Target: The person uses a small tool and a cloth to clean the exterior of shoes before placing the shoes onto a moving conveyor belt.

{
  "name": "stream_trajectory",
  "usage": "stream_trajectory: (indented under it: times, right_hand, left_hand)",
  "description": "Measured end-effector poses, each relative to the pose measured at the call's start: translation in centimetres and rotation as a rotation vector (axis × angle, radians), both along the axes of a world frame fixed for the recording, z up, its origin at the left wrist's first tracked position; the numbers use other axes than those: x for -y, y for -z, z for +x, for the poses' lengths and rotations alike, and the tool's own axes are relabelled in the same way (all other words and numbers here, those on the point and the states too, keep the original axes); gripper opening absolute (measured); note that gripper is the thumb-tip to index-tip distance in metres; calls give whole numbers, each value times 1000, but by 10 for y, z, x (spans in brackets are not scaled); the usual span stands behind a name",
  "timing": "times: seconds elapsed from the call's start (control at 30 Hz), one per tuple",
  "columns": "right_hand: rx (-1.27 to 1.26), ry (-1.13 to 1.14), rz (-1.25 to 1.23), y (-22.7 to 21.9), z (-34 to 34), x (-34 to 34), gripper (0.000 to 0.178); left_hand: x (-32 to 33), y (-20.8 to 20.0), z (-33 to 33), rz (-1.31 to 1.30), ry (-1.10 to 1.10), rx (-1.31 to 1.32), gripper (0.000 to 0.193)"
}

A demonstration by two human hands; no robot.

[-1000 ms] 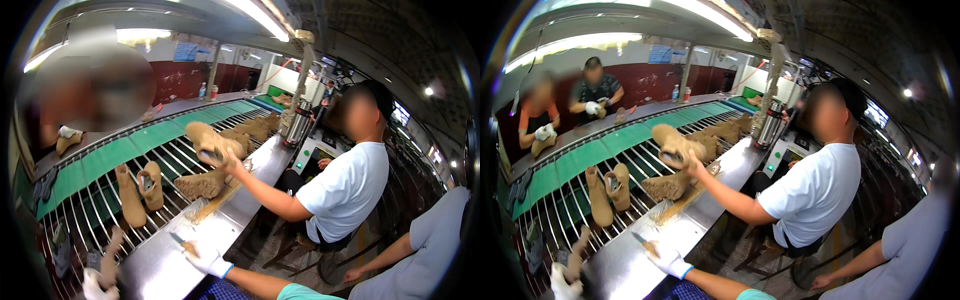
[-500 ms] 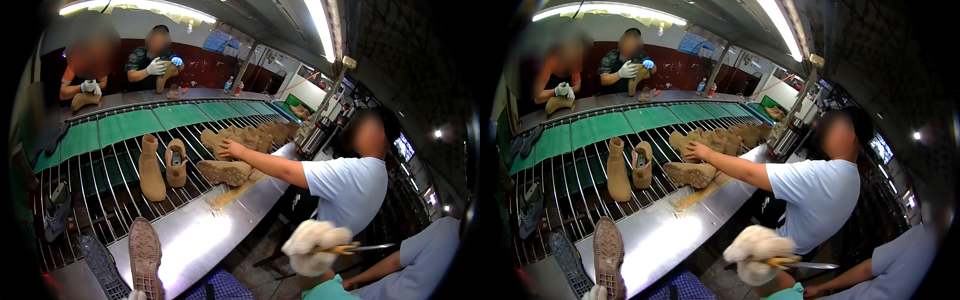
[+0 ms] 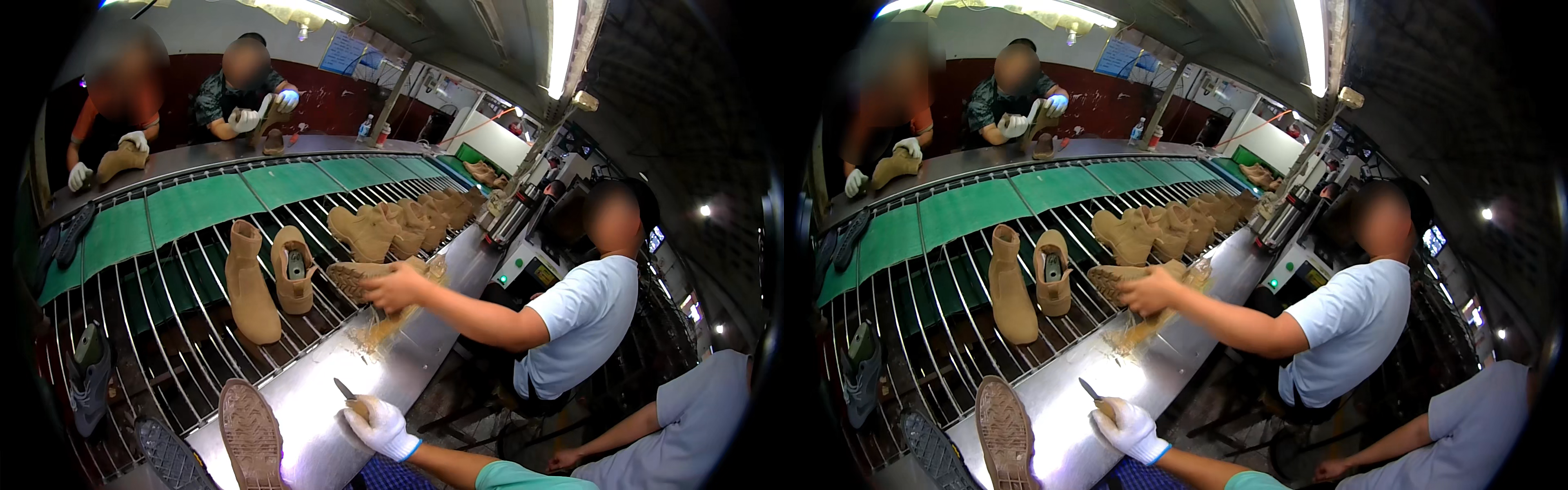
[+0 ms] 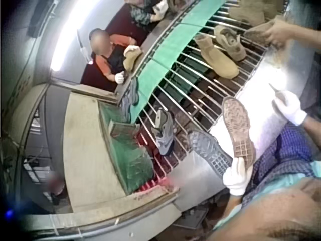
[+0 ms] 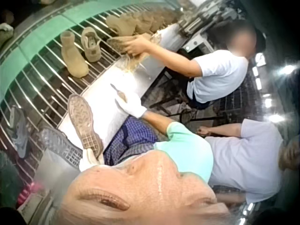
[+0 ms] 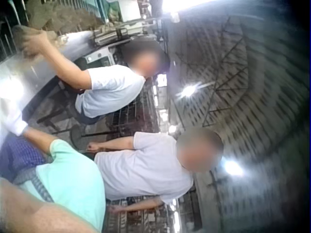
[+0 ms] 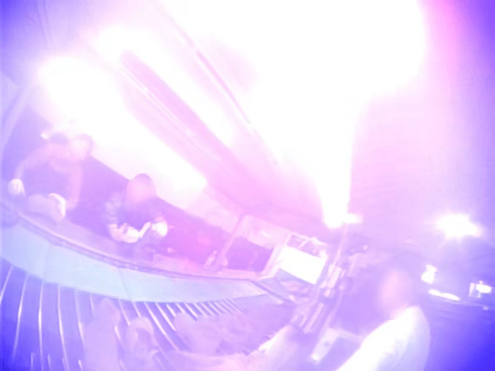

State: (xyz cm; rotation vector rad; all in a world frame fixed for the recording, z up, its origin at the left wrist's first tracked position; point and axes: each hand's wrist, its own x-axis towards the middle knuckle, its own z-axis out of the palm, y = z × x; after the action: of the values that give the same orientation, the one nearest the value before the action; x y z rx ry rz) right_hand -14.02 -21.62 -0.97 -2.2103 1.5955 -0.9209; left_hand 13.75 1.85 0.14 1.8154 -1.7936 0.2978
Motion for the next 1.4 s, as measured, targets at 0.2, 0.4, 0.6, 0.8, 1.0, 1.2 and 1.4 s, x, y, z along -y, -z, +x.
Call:
stream_trajectory:
  times: [0.2, 0.4, 0.6, 0.8, 1.0, 1.2, 1.4]
  right_hand:
    - [2, -4, -68, 7, -1, -3, 37]
    - [34, -12, 5, 3, 2, -6, 36]
    - [59, -7, -53, 9, 2, -8, 36]
    - [61, -30, 20, 12, 2, -5, 38]
    - [63, -12, 62, 6, 11, -9, 40]
    - [49, 2, 50, 13, 11, -15, 42]
    - [48, 34, 55, 7, 15, -18, 40]
  left_hand:
    - [2, 15, 8, -49, -2, 114, 41]
    - [1, 17, 8, -110, -16, 129, 41]
    - [-6, 7, -6, -77, -93, 63, 43]
    - [-8, 4, 7, 15, -14, 63, 47]
    - [-5, 5, 14, -48, -3, 54, 50]
    - [-13, 1, 22, 54, 42, 24, 54]
    - [-16, 4, 22, 4, 85, -8, 53]
